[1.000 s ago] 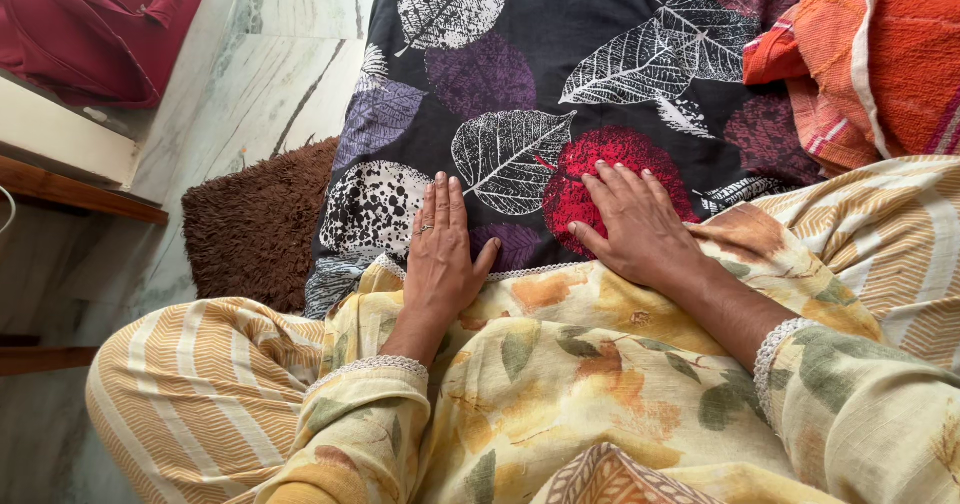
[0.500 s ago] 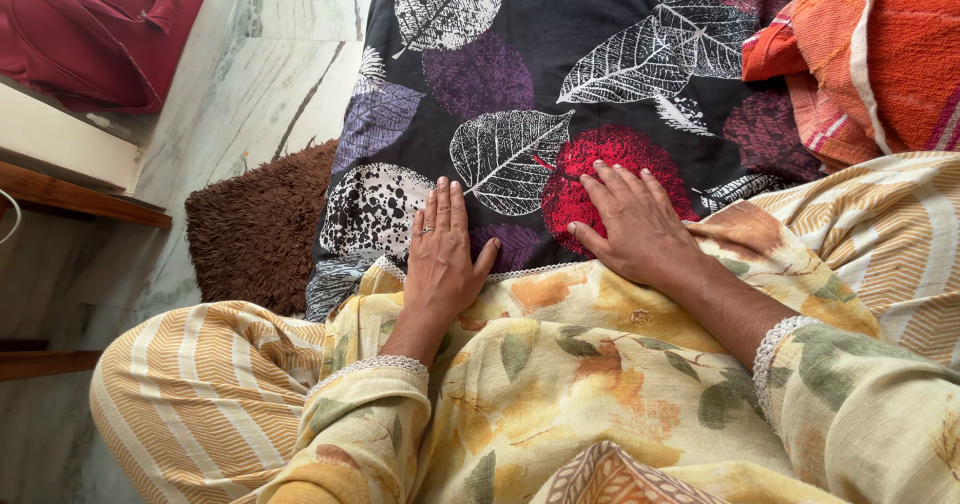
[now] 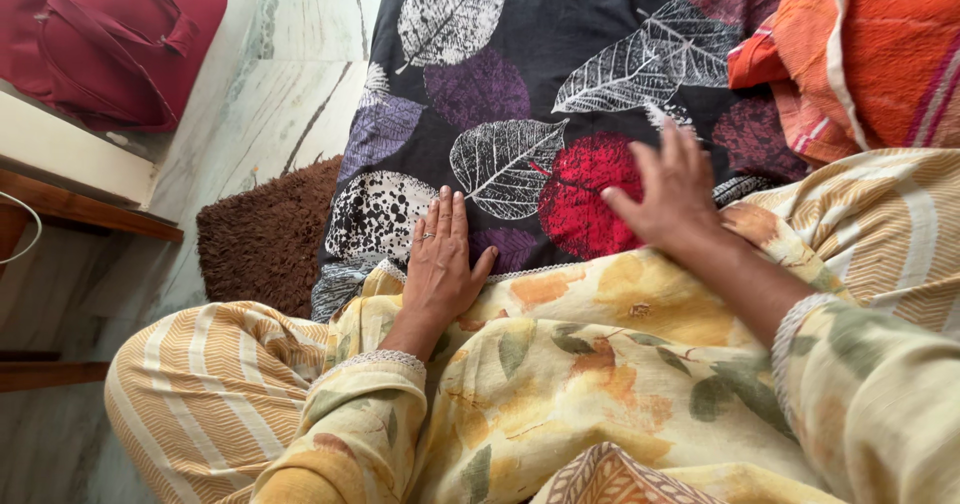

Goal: The person folds an orange towel and then a pink towel by hand on a patterned floor covering. Each towel is unfolded, aligned, and folded into a compact rectangle before being set aside.

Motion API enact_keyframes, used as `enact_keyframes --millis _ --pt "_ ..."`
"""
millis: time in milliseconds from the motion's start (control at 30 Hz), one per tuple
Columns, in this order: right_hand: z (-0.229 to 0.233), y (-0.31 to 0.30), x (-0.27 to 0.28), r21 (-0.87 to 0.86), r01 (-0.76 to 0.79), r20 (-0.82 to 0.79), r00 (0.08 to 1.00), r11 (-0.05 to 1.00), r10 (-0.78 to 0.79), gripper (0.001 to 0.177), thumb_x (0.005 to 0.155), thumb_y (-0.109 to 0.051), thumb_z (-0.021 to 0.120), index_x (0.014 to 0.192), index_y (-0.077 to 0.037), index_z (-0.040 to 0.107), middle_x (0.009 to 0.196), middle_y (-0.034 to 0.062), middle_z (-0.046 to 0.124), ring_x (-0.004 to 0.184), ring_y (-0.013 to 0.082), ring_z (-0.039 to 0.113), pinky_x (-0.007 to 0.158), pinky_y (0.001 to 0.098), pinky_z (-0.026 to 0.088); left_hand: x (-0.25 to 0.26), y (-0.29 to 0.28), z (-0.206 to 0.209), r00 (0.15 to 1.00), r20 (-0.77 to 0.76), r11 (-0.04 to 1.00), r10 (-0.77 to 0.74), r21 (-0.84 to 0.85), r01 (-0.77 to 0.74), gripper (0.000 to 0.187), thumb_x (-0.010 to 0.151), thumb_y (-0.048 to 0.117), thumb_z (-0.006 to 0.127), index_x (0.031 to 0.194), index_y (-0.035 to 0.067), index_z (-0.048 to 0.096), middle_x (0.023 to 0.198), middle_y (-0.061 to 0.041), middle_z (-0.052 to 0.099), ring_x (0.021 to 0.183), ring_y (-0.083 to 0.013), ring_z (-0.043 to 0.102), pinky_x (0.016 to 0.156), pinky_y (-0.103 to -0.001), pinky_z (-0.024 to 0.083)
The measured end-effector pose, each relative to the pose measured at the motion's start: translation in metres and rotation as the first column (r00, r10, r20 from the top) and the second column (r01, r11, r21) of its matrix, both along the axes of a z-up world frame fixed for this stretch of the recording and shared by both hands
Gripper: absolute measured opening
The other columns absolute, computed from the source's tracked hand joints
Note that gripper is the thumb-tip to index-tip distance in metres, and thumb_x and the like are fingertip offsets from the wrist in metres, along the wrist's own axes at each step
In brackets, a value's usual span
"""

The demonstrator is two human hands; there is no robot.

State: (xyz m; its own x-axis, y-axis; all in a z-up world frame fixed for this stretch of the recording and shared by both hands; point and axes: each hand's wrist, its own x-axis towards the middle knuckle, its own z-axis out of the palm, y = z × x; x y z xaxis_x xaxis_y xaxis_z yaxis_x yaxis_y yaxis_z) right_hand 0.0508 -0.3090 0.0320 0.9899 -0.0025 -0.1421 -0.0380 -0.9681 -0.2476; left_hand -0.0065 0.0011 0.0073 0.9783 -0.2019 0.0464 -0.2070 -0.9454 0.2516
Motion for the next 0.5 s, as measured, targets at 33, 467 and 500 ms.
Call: enact_keyframes --millis 33,467,500 --pt "0.0 -0.009 0.007 0.002 0.021 0.051 0.998 1.0 -0.021 0.084 0.087 -0.058 0.066 0.154 -0.013 0.04 0.169 0.0218 0.006 0.155 0.0393 0.003 0.122 0.0559 0.008 0.001 0.001 0.0 1.0 0.002 1.0 0.003 -0.003 -0.003 0.093 0.094 0.048 0.06 0.157 -0.005 0.017 0.166 -0.025 0.017 0.153 -0.0363 0.02 0.124 -0.048 0.014" --pt "0.035 -0.12 0.033 -0.005 0.325 0.315 0.898 0.946 -0.307 0.088 0.07 -0.055 0.081 0.143 -0.012 0.057 0.17 0.0258 -0.002 0.153 0.0488 -0.005 0.119 0.0621 0.006 0.006 -0.005 -0.007 1.0 -0.023 1.0 0.021 0.002 -0.021 0.098 0.089 0.051 0.065 0.157 -0.002 0.02 0.166 -0.022 0.016 0.153 -0.0346 0.019 0.123 -0.049 0.014" --pt "0.036 -0.123 0.032 -0.01 0.368 0.319 0.883 0.93 -0.345 0.086 0.069 -0.054 0.082 0.141 -0.013 0.058 0.171 0.0262 -0.003 0.153 0.0488 -0.005 0.119 0.0618 0.006 0.004 -0.006 -0.008 0.999 -0.026 1.0 0.023 0.007 -0.023 0.097 0.089 0.051 0.065 0.157 -0.002 0.02 0.166 -0.022 0.016 0.153 -0.0344 0.019 0.123 -0.05 0.014"
